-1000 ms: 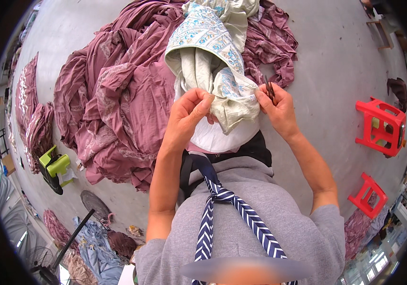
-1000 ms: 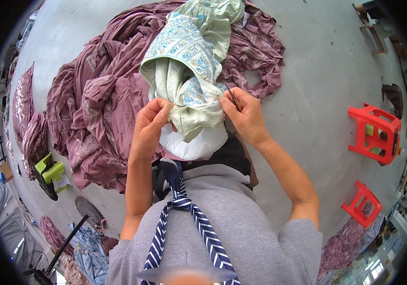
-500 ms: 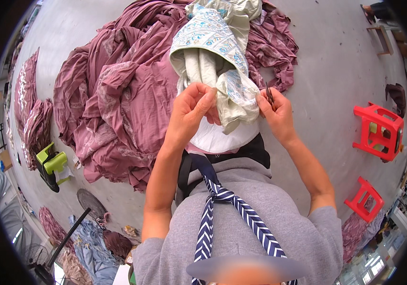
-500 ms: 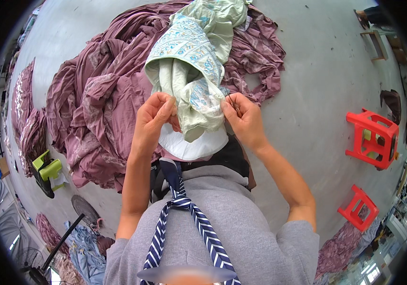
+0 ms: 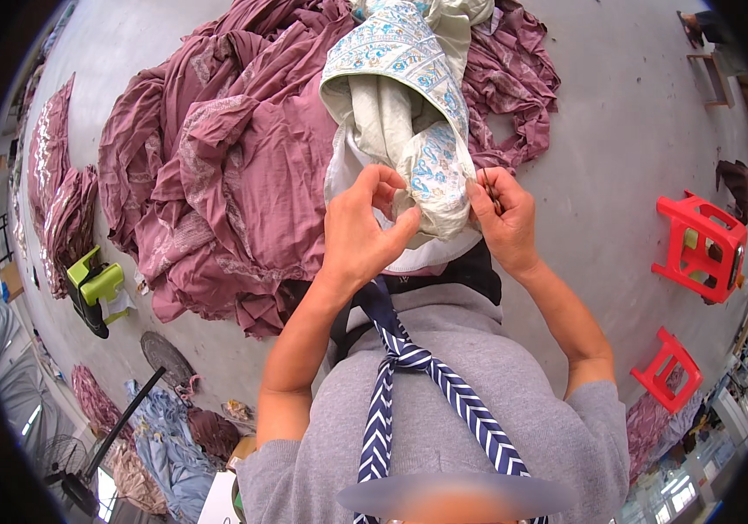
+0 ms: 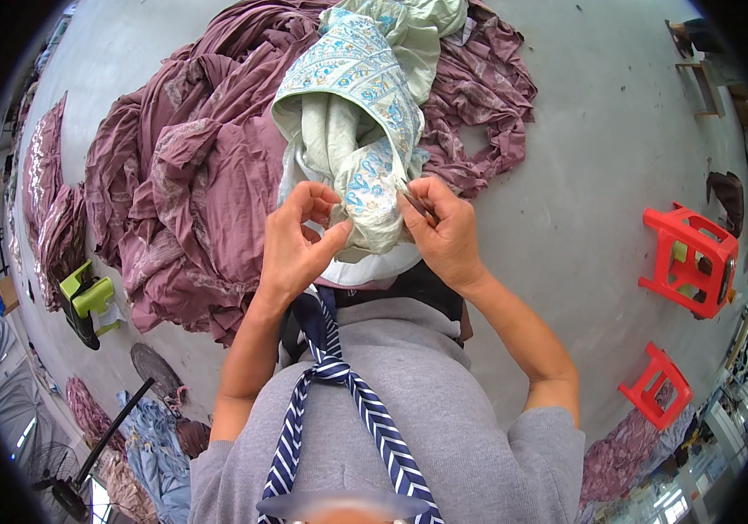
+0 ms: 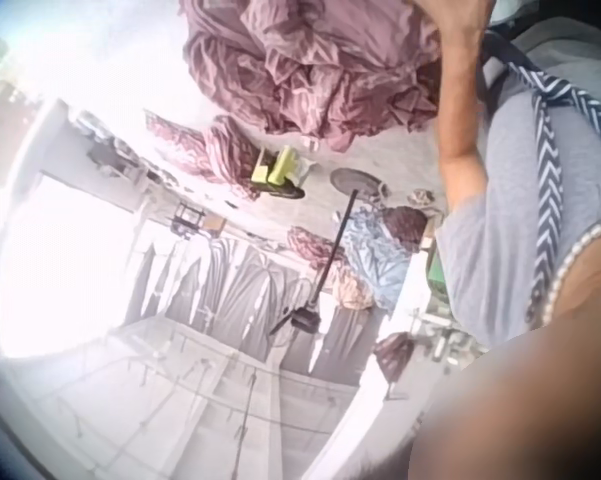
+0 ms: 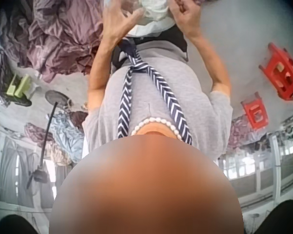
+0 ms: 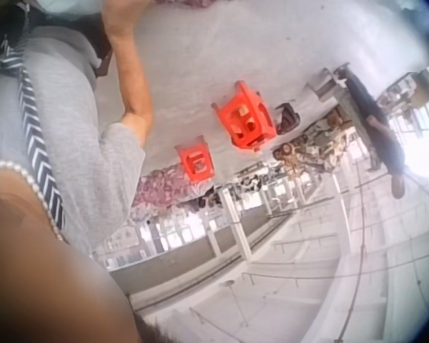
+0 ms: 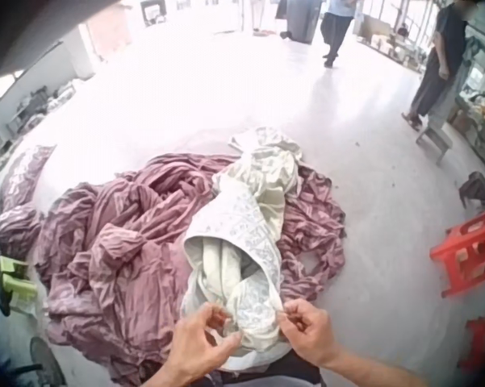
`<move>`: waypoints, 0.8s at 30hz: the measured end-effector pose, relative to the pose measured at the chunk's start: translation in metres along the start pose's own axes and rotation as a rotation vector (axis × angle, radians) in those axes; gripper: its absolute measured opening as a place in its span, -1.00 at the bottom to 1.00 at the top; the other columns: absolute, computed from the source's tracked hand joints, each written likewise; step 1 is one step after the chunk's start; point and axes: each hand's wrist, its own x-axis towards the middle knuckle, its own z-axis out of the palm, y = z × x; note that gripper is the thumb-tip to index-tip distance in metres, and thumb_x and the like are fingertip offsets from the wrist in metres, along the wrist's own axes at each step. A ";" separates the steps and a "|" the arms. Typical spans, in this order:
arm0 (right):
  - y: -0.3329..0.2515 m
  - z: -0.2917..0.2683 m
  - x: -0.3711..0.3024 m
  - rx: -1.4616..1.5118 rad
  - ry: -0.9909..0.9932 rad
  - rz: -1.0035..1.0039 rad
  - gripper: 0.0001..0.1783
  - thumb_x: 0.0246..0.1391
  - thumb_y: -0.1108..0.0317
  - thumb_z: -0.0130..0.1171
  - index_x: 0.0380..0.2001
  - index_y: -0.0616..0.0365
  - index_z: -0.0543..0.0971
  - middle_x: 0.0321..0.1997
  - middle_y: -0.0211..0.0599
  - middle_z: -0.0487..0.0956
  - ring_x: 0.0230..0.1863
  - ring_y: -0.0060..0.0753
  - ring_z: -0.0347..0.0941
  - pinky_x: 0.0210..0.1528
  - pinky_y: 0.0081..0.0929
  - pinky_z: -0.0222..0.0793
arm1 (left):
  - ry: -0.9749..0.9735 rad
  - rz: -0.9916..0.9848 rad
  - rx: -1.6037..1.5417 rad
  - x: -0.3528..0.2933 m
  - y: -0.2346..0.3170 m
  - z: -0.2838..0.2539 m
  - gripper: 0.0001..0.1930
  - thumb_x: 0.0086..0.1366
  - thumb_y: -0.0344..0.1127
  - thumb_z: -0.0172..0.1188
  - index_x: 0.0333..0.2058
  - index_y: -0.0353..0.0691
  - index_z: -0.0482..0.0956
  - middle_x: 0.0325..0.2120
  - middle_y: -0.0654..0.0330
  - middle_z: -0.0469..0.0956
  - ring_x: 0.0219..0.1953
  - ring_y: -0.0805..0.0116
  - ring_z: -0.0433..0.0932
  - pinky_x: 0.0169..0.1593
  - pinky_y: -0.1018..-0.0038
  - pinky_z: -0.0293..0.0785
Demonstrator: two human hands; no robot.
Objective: The person uses small scissors to trim loose threads and edges from patterned and solid-colored fabric pieces. They handle the fabric with both hands, repositioning it as needed while cutting.
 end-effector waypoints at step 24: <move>-0.013 -0.001 0.006 -0.167 0.107 -0.114 -0.81 -0.02 0.42 0.23 -0.35 0.20 0.45 -0.67 -0.49 0.40 -0.66 -0.81 0.20 -0.61 -0.74 0.15 | 0.080 0.084 -0.339 -0.007 -0.018 0.020 -0.87 0.17 -0.48 0.19 -0.30 -0.39 0.54 -0.45 0.31 0.49 -0.42 0.66 0.43 -0.37 0.72 0.33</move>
